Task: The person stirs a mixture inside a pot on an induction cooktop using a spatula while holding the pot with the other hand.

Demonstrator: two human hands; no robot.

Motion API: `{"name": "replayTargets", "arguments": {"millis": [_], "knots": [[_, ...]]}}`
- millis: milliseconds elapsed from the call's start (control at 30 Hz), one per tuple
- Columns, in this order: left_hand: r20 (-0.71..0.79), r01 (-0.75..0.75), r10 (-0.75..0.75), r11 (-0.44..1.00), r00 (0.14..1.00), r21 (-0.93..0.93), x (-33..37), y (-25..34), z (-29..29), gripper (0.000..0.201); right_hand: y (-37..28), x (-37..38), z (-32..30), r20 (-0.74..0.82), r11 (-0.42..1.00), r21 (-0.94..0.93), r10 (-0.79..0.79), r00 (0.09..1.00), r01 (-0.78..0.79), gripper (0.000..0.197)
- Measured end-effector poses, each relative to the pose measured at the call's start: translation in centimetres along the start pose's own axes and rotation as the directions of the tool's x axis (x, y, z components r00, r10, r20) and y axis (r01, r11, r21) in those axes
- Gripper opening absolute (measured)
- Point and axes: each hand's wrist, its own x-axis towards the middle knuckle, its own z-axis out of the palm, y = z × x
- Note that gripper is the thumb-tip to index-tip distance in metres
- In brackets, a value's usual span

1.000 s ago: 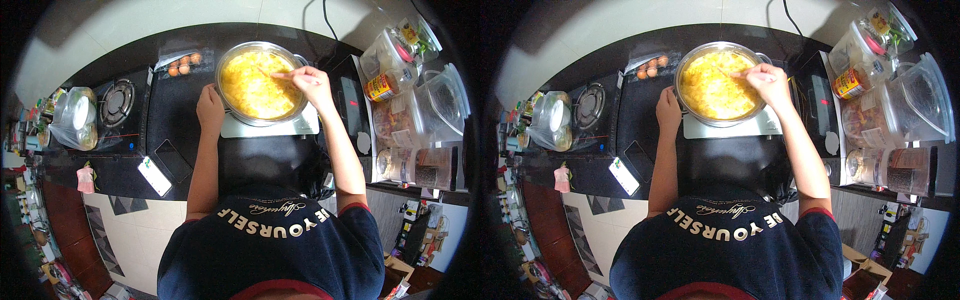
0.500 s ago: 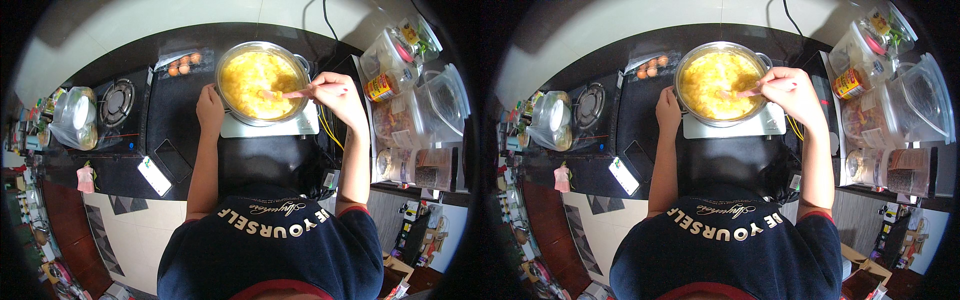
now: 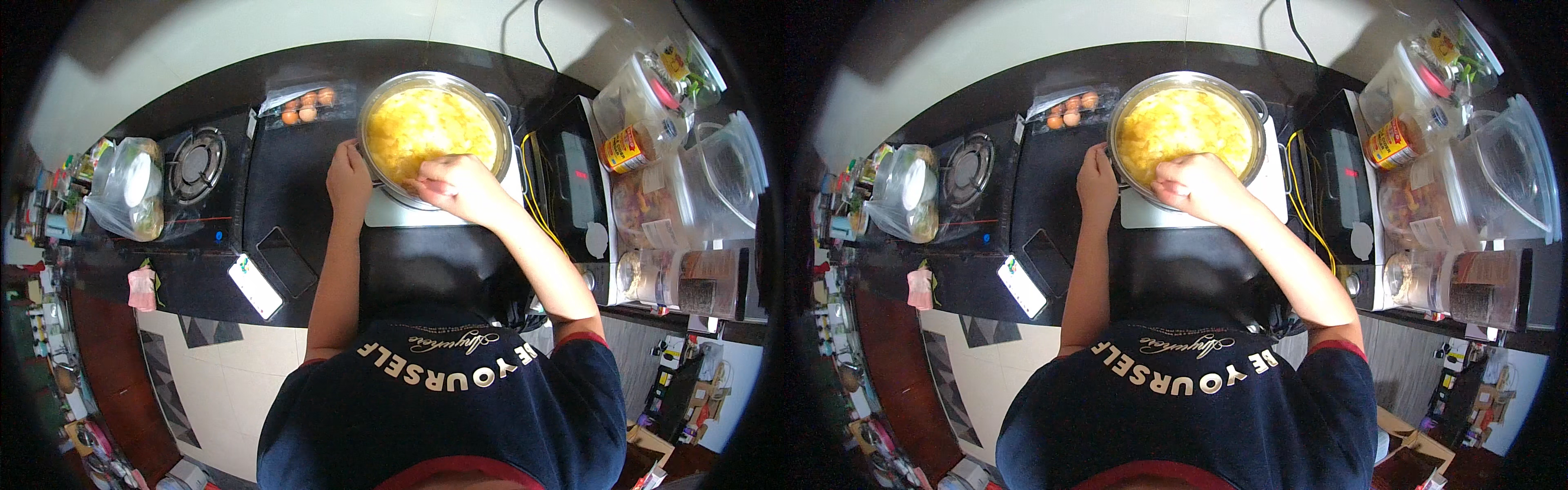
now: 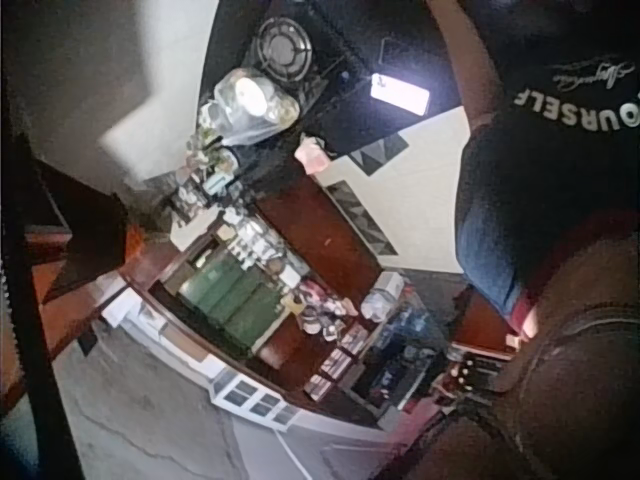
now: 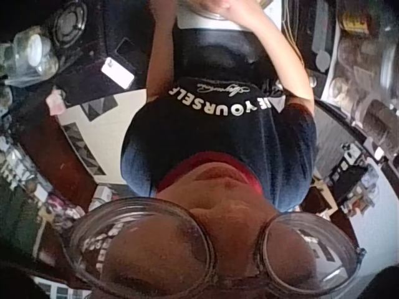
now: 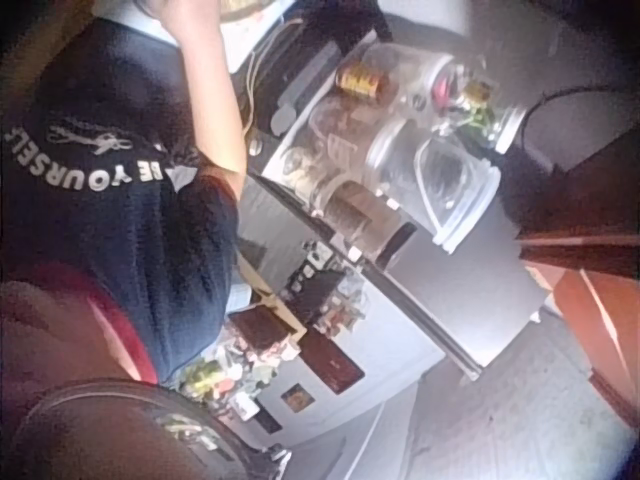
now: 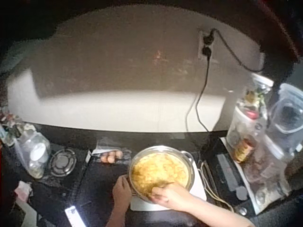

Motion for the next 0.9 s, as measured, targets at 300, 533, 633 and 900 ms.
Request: {"name": "replayTargets", "arguments": {"millis": [300, 533, 633, 900], "knots": [[-0.017, -0.044, 0.044, 0.999, 0.999, -0.005, -0.1, -0.3, -0.2, 0.033, 3.3, 1.9, 0.7, -0.071, 0.916, -0.310, -0.288, 0.955, 0.254, 0.021], [0.005, -0.004, 0.004, 1.000, 1.000, -0.004, 0.0, -0.2, 0.0, 0.033, 5.9, 1.0, -3.0, -0.218, 0.935, -0.305, 0.116, 0.969, -0.180, 0.020], [-0.013, -0.025, 0.025, 1.000, 1.000, 0.002, -0.1, -0.2, -0.1, 0.034, 6.2, 0.3, -4.7, -0.280, 0.881, -0.186, 0.377, 0.883, -0.435, 0.025], [0.001, 0.002, -0.002, 1.000, 1.000, -0.001, -0.1, 0.1, -0.1, 0.034, 7.2, -2.2, -4.4, -0.042, 0.742, 0.391, 0.605, 0.795, -0.545, 0.020]]}}
